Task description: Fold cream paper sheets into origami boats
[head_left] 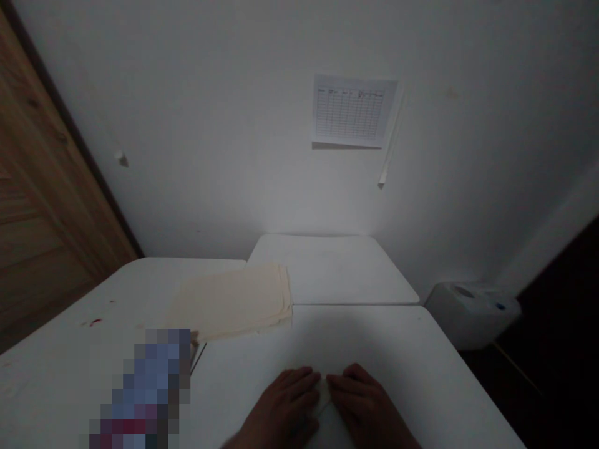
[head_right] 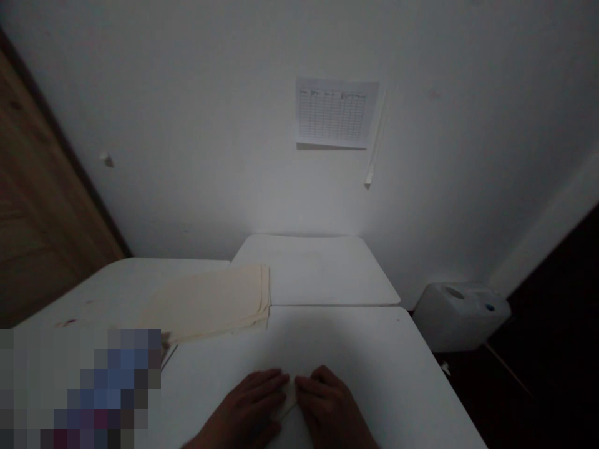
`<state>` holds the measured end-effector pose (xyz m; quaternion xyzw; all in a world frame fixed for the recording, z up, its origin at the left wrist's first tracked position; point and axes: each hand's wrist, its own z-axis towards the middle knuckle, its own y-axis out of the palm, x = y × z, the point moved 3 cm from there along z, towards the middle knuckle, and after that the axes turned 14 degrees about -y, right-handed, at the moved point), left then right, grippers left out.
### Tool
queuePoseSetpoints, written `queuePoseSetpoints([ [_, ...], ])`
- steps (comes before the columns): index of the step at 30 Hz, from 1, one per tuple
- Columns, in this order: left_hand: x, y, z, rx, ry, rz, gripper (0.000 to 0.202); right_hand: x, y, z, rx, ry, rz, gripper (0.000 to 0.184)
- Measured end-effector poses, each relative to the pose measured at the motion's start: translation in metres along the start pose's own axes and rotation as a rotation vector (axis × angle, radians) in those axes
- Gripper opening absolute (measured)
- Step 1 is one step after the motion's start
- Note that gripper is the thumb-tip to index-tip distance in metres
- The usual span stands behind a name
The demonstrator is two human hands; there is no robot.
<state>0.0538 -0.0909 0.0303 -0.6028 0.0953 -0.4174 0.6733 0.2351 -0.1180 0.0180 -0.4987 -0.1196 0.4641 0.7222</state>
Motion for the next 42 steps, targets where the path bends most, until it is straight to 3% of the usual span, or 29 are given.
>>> queuePoseSetpoints([
  [18, 0.001, 0.001, -0.003, -0.015, 0.013, 0.089, 0.038, -0.006, -0.005, 0.005, -0.043, -0.039, -0.047, 0.014],
  [26, -0.002, 0.003, 0.0, -0.015, 0.024, 0.088, 0.017, -0.005, 0.004, -0.004, -0.044, -0.079, -0.249, 0.028],
  [32, -0.002, 0.008, 0.0, 0.001, 0.014, 0.077, 0.021, -0.008, 0.019, -0.013, 0.03, -0.122, -0.433, 0.045],
  [37, -0.001, 0.008, 0.0, 0.024, 0.029, 0.069, 0.027, -0.012, 0.031, -0.018, 0.044, -0.033, -0.527, 0.048],
  [42, -0.003, 0.01, -0.001, 0.039, 0.02, 0.047, 0.021, -0.013, 0.031, -0.024, 0.109, 0.019, -0.49, 0.049],
])
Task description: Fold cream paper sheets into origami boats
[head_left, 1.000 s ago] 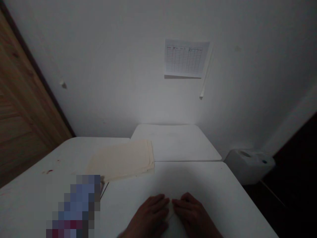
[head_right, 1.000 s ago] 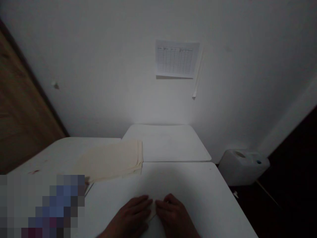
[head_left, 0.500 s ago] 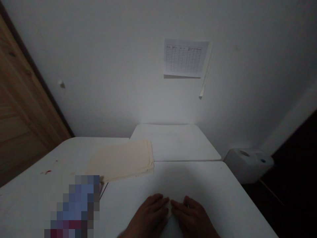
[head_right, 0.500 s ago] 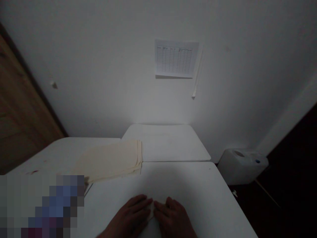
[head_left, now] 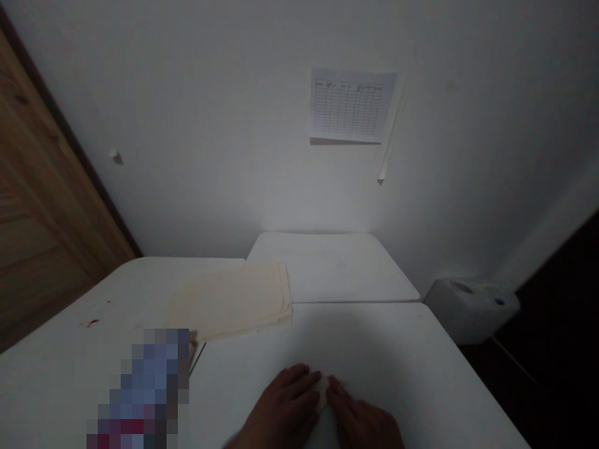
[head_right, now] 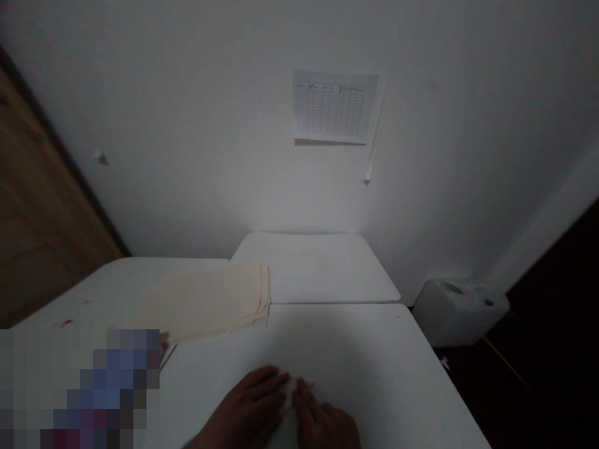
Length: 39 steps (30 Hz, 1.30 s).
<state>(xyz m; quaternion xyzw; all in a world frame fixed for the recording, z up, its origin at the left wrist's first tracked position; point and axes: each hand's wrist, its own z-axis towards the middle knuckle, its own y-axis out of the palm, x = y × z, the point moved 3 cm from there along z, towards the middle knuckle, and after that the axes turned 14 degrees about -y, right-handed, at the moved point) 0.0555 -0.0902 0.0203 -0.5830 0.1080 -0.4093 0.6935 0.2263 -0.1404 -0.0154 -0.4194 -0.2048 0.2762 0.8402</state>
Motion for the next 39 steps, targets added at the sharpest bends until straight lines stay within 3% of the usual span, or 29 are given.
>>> queuePoseSetpoints([
  [6, 0.002, -0.004, 0.0, -0.05, -0.019, 0.044, 0.021, 0.006, -0.008, -0.011, -0.016, 0.088, 0.027, 0.056],
  [13, 0.002, -0.004, 0.001, -0.081, -0.003, 0.064, 0.021, 0.018, -0.013, -0.009, 0.06, 0.24, 0.027, 0.034],
  [16, 0.001, -0.004, 0.0, -0.046, 0.001, 0.057, 0.023, 0.023, -0.011, 0.002, 0.019, 0.298, 0.062, 0.028],
  [22, 0.003, 0.0, 0.0, -0.049, 0.042, 0.145, 0.024, 0.019, -0.005, 0.024, -0.153, 0.212, 0.178, 0.022],
  [27, 0.001, 0.004, -0.003, 0.057, -0.019, 0.138, 0.026, 0.017, -0.003, 0.025, -0.24, 0.266, 0.223, 0.022],
  [32, 0.001, -0.001, -0.003, 0.064, -0.091, 0.05, 0.023, 0.013, -0.002, 0.025, -0.257, 0.325, 0.245, 0.024],
  [39, 0.004, -0.008, 0.0, 0.037, -0.073, -0.031, 0.021, 0.008, -0.005, 0.031, -0.281, 0.305, 0.247, 0.029],
])
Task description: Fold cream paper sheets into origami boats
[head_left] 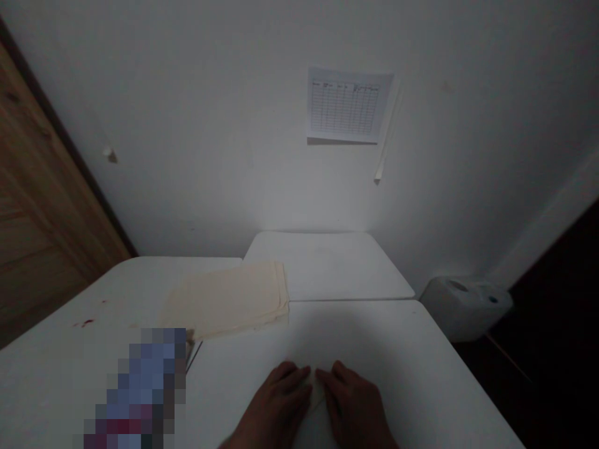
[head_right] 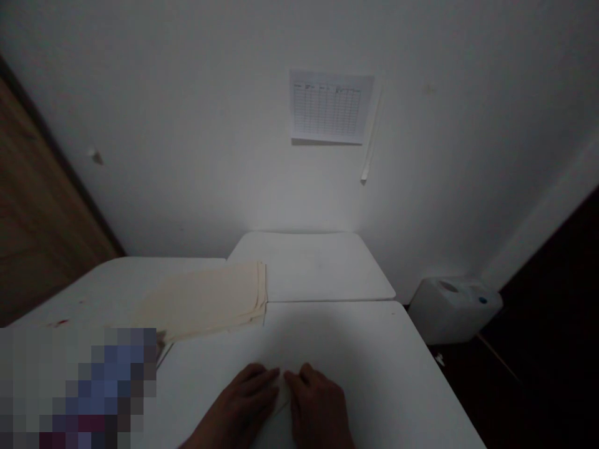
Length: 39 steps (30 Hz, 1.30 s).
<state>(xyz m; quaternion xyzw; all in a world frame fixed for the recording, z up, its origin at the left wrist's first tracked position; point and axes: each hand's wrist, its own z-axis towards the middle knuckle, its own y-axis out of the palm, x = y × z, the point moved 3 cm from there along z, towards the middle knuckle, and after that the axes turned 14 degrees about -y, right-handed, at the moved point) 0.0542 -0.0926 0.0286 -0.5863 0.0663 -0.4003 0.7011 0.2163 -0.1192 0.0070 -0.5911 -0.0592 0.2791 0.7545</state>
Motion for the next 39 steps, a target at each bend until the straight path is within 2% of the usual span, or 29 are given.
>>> queuePoseSetpoints([
  [6, -0.003, 0.006, -0.003, 0.029, 0.014, 0.013, 0.021, -0.001, 0.001, 0.003, -0.052, -0.021, -0.051, 0.046],
  [11, -0.005, 0.011, -0.009, 0.105, 0.029, 0.121, 0.025, 0.0, 0.003, 0.002, -0.025, -0.03, -0.026, 0.045],
  [16, -0.004, 0.011, -0.009, 0.178, 0.039, 0.136, 0.025, -0.001, 0.004, 0.004, -0.01, -0.052, -0.062, 0.03],
  [20, -0.004, 0.01, -0.008, 0.204, 0.047, 0.127, 0.024, -0.002, 0.005, 0.004, -0.019, -0.076, -0.079, 0.033],
  [25, -0.004, 0.012, -0.01, 0.182, -0.005, 0.193, 0.023, -0.005, 0.003, 0.004, -0.02, -0.065, -0.112, 0.04],
  [29, -0.008, 0.012, -0.015, 0.233, -0.066, 0.293, 0.022, -0.006, 0.002, 0.004, -0.035, -0.052, -0.105, 0.036],
  [35, -0.018, 0.002, -0.021, 0.252, -0.126, 0.423, 0.035, -0.007, -0.001, 0.004, -0.023, -0.043, -0.096, 0.036],
  [39, -0.023, -0.003, -0.022, 0.281, -0.154, 0.442, 0.034, -0.006, 0.0, 0.003, -0.017, -0.036, -0.09, 0.035],
])
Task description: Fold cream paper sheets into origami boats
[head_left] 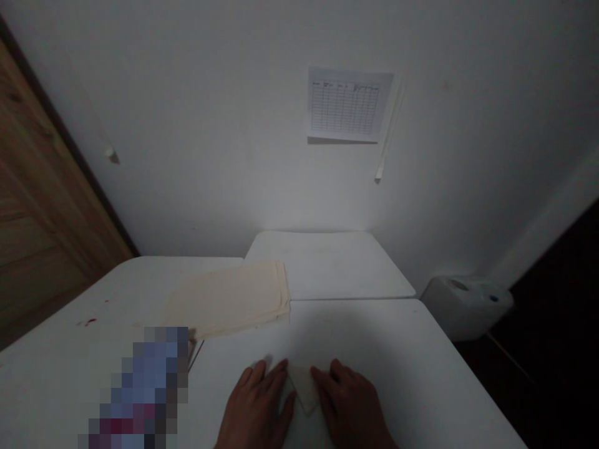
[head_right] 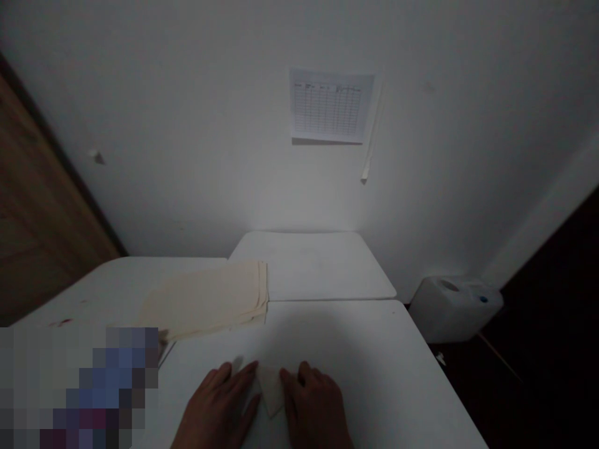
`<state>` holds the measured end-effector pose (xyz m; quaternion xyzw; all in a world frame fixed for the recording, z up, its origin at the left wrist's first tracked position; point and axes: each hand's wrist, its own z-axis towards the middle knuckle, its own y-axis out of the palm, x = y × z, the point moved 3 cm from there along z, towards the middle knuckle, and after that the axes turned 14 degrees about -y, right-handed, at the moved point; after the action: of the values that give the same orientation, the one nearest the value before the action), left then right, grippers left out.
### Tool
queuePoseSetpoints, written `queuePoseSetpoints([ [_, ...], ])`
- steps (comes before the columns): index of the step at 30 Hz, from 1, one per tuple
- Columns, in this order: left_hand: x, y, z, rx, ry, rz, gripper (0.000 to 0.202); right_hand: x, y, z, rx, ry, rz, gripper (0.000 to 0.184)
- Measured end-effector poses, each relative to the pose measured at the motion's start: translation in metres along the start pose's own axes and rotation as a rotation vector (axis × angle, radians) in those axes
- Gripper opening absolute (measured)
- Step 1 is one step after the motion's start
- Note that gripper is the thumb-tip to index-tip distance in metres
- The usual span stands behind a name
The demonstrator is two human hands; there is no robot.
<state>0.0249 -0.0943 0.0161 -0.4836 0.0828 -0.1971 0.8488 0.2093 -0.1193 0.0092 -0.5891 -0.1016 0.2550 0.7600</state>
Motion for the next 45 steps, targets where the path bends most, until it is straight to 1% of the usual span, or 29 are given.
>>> queuePoseSetpoints([
  [7, -0.003, 0.004, -0.006, 0.053, -0.026, -0.024, 0.031, 0.001, 0.002, 0.001, -0.008, -0.004, -0.042, 0.035],
  [9, -0.001, 0.004, -0.007, 0.057, 0.016, -0.053, 0.032, 0.001, 0.002, 0.001, -0.013, -0.006, -0.046, 0.035],
  [11, 0.004, 0.003, -0.005, 0.019, 0.134, -0.108, 0.038, 0.001, 0.003, 0.001, -0.018, -0.007, -0.037, 0.035],
  [13, 0.01, 0.0, -0.003, -0.074, 0.271, -0.171, 0.048, 0.001, 0.005, 0.0, -0.016, -0.012, -0.034, 0.036],
  [15, 0.014, -0.003, 0.0, -0.173, 0.324, -0.223, 0.057, 0.001, 0.006, -0.001, -0.008, -0.014, -0.046, 0.037],
  [16, 0.015, -0.005, 0.001, -0.201, 0.318, -0.25, 0.059, 0.001, 0.006, -0.001, -0.002, -0.014, -0.053, 0.037],
  [18, 0.015, -0.006, 0.003, -0.214, 0.279, -0.301, 0.061, 0.0, 0.006, -0.001, 0.007, -0.011, -0.065, 0.038],
  [21, 0.015, -0.004, 0.002, -0.208, 0.25, -0.331, 0.059, -0.002, 0.004, -0.003, 0.019, -0.002, -0.07, 0.039],
  [26, 0.015, -0.001, 0.001, -0.2, 0.248, -0.341, 0.056, 0.0, 0.006, -0.012, 0.034, 0.026, -0.094, 0.04],
  [32, 0.014, 0.0, 0.0, -0.156, 0.247, -0.309, 0.053, 0.006, 0.011, -0.022, 0.076, 0.051, -0.131, 0.04],
  [35, 0.014, -0.001, 0.0, -0.165, 0.259, -0.295, 0.053, 0.006, 0.011, -0.023, 0.081, 0.062, -0.135, 0.037],
  [38, 0.015, -0.002, 0.001, -0.154, 0.242, -0.304, 0.053, 0.006, 0.011, -0.025, 0.099, 0.074, -0.153, 0.035],
  [45, 0.016, 0.0, 0.001, -0.162, 0.241, -0.268, 0.051, 0.014, 0.011, -0.036, 0.094, 0.105, -0.175, 0.034],
])
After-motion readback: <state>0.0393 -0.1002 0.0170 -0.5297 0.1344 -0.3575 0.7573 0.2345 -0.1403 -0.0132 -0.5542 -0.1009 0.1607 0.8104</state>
